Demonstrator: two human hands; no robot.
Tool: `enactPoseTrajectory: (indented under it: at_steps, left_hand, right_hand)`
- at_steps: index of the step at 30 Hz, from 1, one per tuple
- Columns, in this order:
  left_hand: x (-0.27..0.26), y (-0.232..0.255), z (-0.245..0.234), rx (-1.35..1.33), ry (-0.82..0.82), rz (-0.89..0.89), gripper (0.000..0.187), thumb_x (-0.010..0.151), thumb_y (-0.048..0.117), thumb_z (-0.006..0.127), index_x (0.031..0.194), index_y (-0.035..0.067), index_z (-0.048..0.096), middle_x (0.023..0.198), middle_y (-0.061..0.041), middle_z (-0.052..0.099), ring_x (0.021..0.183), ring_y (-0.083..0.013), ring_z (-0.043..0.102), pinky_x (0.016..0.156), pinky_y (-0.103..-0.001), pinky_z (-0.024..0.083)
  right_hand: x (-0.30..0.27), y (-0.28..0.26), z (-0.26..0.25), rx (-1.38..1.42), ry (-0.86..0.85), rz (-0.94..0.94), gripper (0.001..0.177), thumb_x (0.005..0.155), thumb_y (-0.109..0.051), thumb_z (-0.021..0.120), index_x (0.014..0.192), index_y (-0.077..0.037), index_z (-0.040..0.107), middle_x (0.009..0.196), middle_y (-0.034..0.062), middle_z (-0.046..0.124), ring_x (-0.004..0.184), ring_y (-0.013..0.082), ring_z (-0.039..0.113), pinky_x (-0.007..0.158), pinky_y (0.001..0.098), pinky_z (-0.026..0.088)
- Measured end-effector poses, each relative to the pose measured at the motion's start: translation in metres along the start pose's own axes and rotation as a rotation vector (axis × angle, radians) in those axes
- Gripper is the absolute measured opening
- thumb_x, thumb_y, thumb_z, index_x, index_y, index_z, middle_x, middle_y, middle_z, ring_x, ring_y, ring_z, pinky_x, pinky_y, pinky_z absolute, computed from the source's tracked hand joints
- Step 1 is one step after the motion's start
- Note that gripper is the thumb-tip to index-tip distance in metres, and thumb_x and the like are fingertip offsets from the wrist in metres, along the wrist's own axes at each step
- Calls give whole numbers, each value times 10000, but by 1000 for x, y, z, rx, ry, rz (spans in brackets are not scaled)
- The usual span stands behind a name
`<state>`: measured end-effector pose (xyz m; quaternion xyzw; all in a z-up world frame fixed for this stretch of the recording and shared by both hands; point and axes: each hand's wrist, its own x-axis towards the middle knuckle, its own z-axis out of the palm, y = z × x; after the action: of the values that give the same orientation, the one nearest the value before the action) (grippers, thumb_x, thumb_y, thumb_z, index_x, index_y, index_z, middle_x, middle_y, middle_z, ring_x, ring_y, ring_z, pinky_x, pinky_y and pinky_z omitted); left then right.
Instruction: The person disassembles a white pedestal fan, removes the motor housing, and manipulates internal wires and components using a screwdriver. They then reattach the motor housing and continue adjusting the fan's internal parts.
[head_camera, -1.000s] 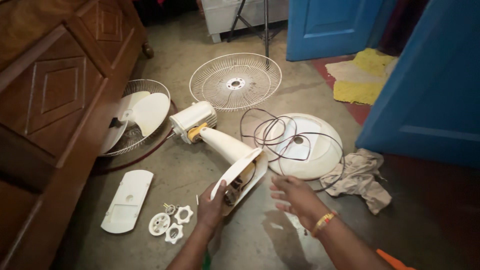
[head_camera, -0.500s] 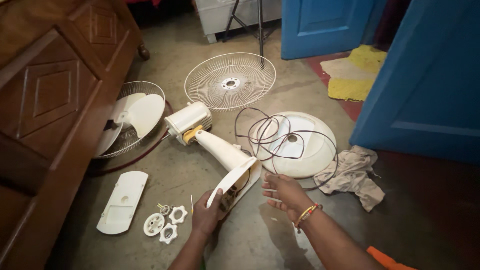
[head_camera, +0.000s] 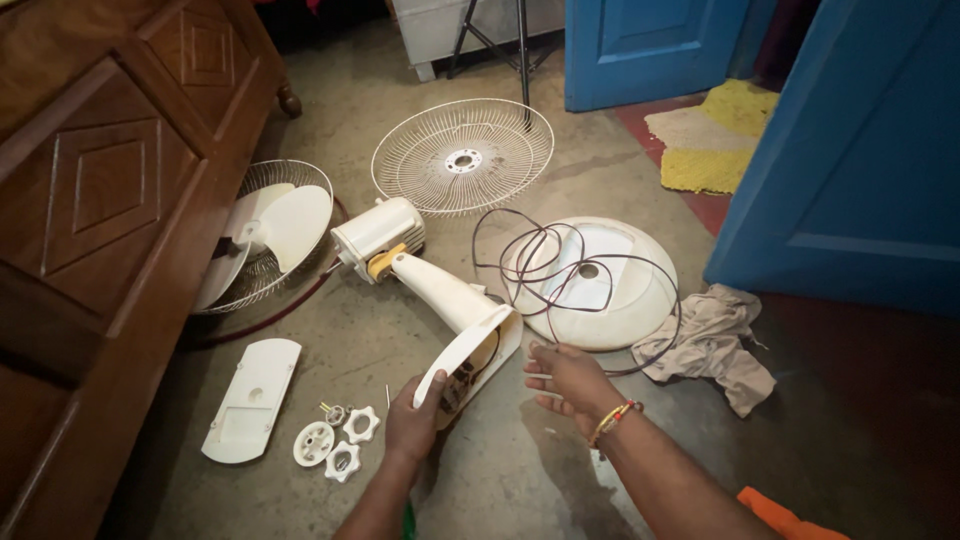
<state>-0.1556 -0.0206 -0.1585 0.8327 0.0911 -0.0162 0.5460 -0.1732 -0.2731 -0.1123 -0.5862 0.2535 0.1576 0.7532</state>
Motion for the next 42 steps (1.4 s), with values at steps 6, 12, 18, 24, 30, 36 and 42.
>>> enactPoseTrajectory:
  at_steps: [6, 12, 18, 24, 30, 36, 42]
  left_hand:
    - [-8, 1, -6, 15, 20, -22, 537, 931, 533, 588, 1266, 137, 727, 1155, -97, 778, 1067, -193, 717, 957, -320, 514]
    - [-9, -2, -10, 40, -31, 9, 567, 970, 541, 500, 1334, 144, 678, 1225, -117, 753, 1150, -213, 697, 1014, -334, 492]
    - [-6, -4, -10, 89, -40, 17, 558, 978, 534, 496, 1338, 148, 677, 1224, -117, 748, 1143, -208, 697, 1009, -332, 497]
    - [-12, -4, -4, -69, -12, -34, 485, 966, 480, 552, 1284, 140, 691, 1108, -96, 778, 1024, -188, 709, 933, -322, 528]
    - [-7, -7, -3, -280, -11, -90, 380, 927, 382, 661, 1172, 101, 734, 984, -68, 758, 880, -133, 660, 795, -293, 536]
    - [8, -29, 3, -170, 9, -55, 345, 852, 359, 751, 1071, 93, 751, 877, -22, 756, 716, -118, 630, 664, -295, 543]
    - [21, -44, 3, -144, -119, -31, 405, 938, 449, 662, 928, 56, 759, 780, -59, 765, 705, -119, 723, 695, -298, 573]
  right_hand:
    - [4, -2, -4, 55, -27, -8, 352, 914, -384, 667, 1166, -139, 654, 1082, 9, 701, 984, 150, 659, 829, 355, 512]
    - [3, -1, -2, 37, -31, -14, 361, 910, -389, 673, 1164, -132, 664, 1076, 9, 694, 985, 143, 664, 821, 349, 518]
    - [1, -3, 2, 37, -27, -4, 378, 908, -403, 664, 1182, -144, 644, 1098, 5, 699, 998, 148, 662, 834, 357, 523]
    - [0, -7, 9, -6, -9, -12, 382, 917, -402, 674, 1173, -120, 642, 1101, 25, 689, 998, 156, 651, 827, 356, 520]
    - [-1, -17, 22, -129, 37, -123, 332, 914, -363, 681, 1124, -106, 685, 1083, 44, 724, 987, 174, 668, 802, 356, 521]
    - [-9, -35, 46, -750, 327, -750, 414, 809, -322, 764, 1150, -103, 679, 1154, 106, 707, 1103, 278, 667, 910, 407, 537]
    - [1, -35, 49, -935, 323, -778, 513, 782, -334, 794, 1208, -95, 639, 1213, 145, 676, 1173, 341, 627, 1005, 427, 494]
